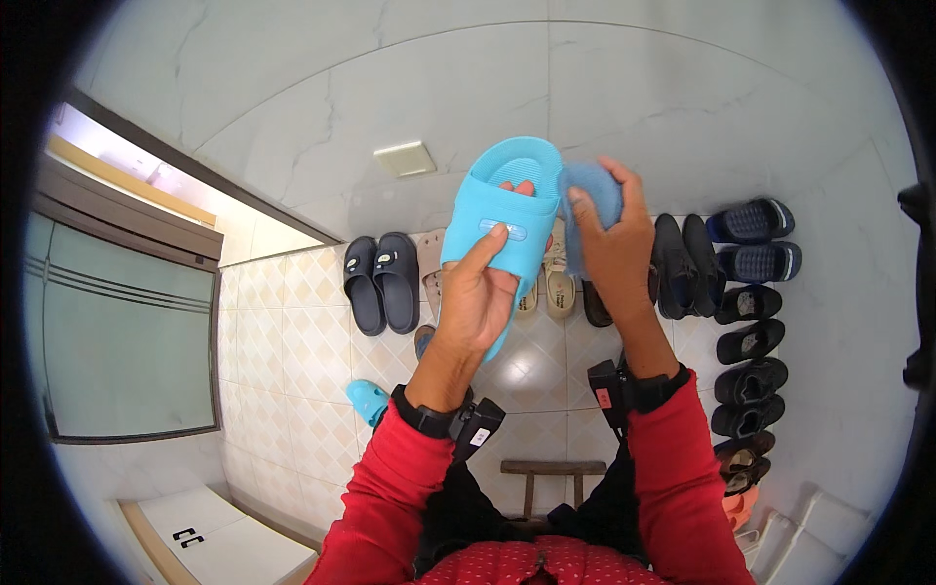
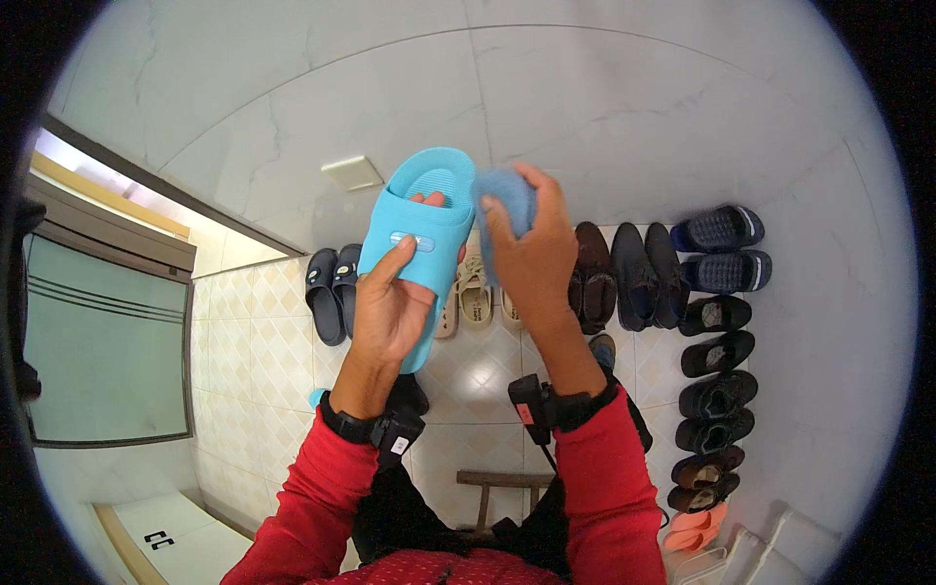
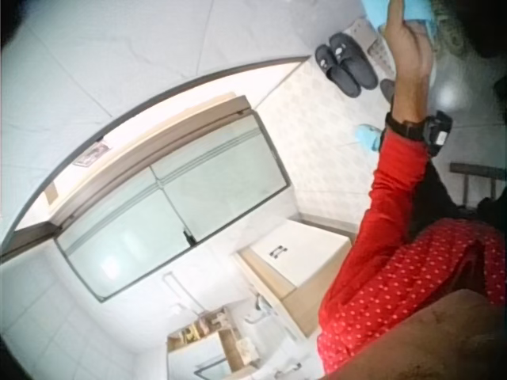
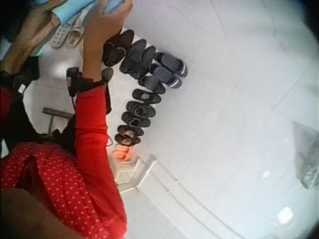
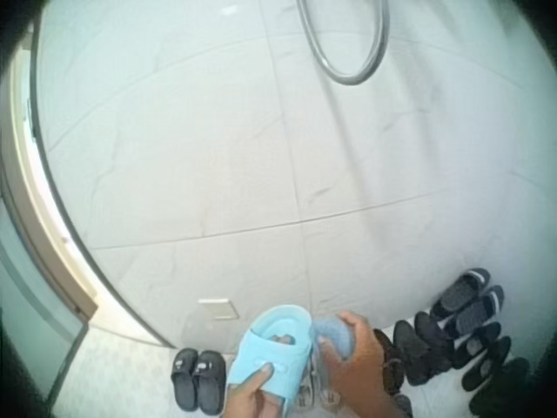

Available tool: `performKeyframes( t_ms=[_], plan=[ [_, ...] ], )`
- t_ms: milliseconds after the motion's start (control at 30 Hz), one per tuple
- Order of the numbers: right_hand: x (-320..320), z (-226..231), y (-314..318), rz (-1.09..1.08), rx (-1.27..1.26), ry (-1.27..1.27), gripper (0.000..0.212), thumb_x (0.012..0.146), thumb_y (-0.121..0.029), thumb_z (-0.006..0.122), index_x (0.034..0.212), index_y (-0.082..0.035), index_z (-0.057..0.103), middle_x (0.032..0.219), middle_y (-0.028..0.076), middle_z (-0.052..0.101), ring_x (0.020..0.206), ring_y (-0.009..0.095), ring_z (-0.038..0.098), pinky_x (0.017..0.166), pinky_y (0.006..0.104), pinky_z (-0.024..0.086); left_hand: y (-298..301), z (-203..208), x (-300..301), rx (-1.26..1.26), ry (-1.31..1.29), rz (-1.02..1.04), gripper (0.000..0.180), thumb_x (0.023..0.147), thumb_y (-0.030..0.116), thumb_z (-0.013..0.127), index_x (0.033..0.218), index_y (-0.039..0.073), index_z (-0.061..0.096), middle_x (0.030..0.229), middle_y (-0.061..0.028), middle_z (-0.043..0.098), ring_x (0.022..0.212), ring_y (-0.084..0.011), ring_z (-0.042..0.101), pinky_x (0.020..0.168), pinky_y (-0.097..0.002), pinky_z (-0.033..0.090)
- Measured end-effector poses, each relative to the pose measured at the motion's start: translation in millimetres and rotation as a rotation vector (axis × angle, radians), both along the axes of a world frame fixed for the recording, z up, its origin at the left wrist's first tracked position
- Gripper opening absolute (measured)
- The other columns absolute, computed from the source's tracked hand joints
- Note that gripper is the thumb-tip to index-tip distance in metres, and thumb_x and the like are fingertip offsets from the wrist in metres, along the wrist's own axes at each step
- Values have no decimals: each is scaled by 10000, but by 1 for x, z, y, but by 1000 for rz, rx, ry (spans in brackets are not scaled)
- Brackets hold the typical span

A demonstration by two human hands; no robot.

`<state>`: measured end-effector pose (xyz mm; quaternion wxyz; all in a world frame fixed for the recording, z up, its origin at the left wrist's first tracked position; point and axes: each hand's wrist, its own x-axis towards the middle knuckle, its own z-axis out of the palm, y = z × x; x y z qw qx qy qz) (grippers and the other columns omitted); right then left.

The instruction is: The person wipes a light blue slipper with a cloth, then places it on the floor. They pick up a dark grey slipper and continue wiping it with the same cloth, focusing on the top surface and edges.

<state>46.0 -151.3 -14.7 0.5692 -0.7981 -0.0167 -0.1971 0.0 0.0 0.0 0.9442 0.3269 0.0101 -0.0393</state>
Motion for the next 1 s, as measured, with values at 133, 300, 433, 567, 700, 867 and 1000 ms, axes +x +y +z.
performKeyframes(
  t_ms=[133,300,433,567,700,867,1000],
  plan=[
    [2,8,-5,-49,251,38,432,855,-192,691,1239,-63,541,1192,158,608,1030,281,629,881,368,498,1,-3,4,-22,-5,60,502,946,55,522,1416,6,352,1411,-186,480,1289,-282,487,1056,-439,446],
    [-9,5,4,135,-12,-51,445,853,-195,686,1248,-67,527,1168,166,608,1024,299,631,863,380,504,0,-4,4,-17,19,46,487,939,35,513,1401,-9,367,1383,-205,501,1272,-275,507,1042,-405,460],
    [-6,6,3,88,-39,-48,450,840,-216,696,1237,-81,533,1158,160,611,1010,329,636,830,399,513,1,-1,-3,118,36,5,463,918,14,523,1367,-24,417,1319,-208,556,1235,-264,542,1022,-381,471],
    [-6,6,0,-31,-146,-71,447,833,-217,699,1227,-85,536,1148,151,620,983,328,649,799,403,521,-2,-3,-8,173,26,-9,438,896,6,549,1325,-36,473,1250,-192,607,1184,-250,577,1018,-372,471],
    [-5,8,-3,-126,-143,-67,442,829,-206,699,1221,-83,536,1123,151,630,970,336,652,794,402,525,-2,-7,-6,241,40,11,441,886,9,573,1319,-24,494,1238,-167,614,1131,-227,600,973,-343,481],
    [0,9,-10,-95,3,-199,443,776,-166,747,1179,-107,572,1102,133,634,970,320,640,804,400,526,-6,-19,-10,415,-10,140,396,867,21,612,1258,-1,556,1128,-96,642,993,-172,619,865,-295,488],
    [-2,9,-11,132,-410,-434,457,697,-111,790,1115,-189,623,1130,82,612,995,289,610,792,378,528,-2,-24,-10,405,46,112,335,835,3,624,1168,-3,587,1057,-64,642,942,-156,612,839,-296,489]
  ],
)
